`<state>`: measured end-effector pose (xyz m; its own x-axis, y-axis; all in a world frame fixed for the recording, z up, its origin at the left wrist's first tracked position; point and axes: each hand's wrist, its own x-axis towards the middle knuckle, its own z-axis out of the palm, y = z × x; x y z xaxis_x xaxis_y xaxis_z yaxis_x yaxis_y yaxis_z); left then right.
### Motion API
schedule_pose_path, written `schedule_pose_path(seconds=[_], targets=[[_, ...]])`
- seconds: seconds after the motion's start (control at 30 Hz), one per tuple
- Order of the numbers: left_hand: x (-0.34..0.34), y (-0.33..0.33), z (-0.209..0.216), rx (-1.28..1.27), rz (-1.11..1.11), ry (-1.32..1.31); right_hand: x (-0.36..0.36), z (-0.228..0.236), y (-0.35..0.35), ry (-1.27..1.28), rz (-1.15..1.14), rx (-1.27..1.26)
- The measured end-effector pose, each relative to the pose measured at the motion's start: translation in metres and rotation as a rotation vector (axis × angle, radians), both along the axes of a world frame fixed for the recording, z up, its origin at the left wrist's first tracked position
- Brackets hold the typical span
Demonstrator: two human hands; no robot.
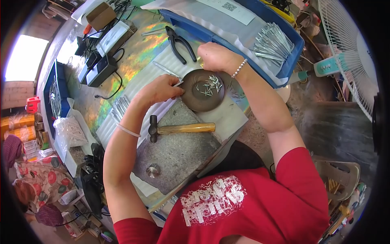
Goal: Marking and shaping small metal components using a hammer and punch on a stone block, followed by sorting the pieces.
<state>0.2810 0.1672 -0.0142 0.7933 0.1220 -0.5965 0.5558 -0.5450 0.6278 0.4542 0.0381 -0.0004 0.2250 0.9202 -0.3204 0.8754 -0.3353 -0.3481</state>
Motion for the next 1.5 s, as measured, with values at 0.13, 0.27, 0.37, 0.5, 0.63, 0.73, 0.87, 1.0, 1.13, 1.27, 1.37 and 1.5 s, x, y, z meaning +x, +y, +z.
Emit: schedule_pose_path(seconds=[0.13, 0.27, 0.37, 0.5, 0.63, 0.73, 0.87, 1.0, 1.13, 1.27, 1.37, 1.5], targets=[[-0.004, -0.003, -0.009, 0.000, 0.075, -0.044, -0.007, -0.006, -0.019, -0.107, 0.076, 0.493], [-0.008, -0.009, -0.002, 0.062, 0.121, -0.128, -0.029, 0.021, -0.057, 0.061, 0.115, 0.534], [-0.013, -0.006, -0.008, 0.060, 0.115, -0.125, -0.027, 0.025, -0.096, 0.047, 0.116, 0.461], [-0.016, -0.001, -0.008, -0.026, 0.245, -0.068, -0.032, 0.011, -0.147, 0.046, -0.023, 0.310], [-0.018, 0.003, -0.004, -0.063, 0.298, -0.053, -0.037, 0.000, -0.160, -0.046, -0.069, 0.232], [-0.023, 0.002, -0.003, 0.132, 0.232, -0.136, -0.039, -0.004, -0.157, -0.201, 0.007, 0.268], [-0.026, -0.017, 0.032, 0.489, 0.278, -0.338, -0.032, -0.017, -0.152, -0.239, 0.054, 0.218], [-0.042, -0.051, 0.072, 0.499, 0.245, -0.531, -0.021, -0.018, -0.146, -0.197, 0.157, 0.198], [-0.072, -0.098, 0.092, 0.411, 0.080, -0.525, -0.024, 0.015, -0.123, -0.029, 0.151, 0.407], [-0.097, -0.159, 0.087, 0.223, -0.169, -0.559, -0.025, 0.002, -0.089, 0.058, 0.175, 0.605], [-0.096, -0.194, 0.079, 0.096, -0.237, -0.401, -0.023, -0.012, -0.085, 0.033, 0.169, 0.591], [-0.084, -0.222, 0.029, 0.326, -0.132, -0.483, -0.036, 0.004, -0.136, 0.113, -0.226, 0.533]])
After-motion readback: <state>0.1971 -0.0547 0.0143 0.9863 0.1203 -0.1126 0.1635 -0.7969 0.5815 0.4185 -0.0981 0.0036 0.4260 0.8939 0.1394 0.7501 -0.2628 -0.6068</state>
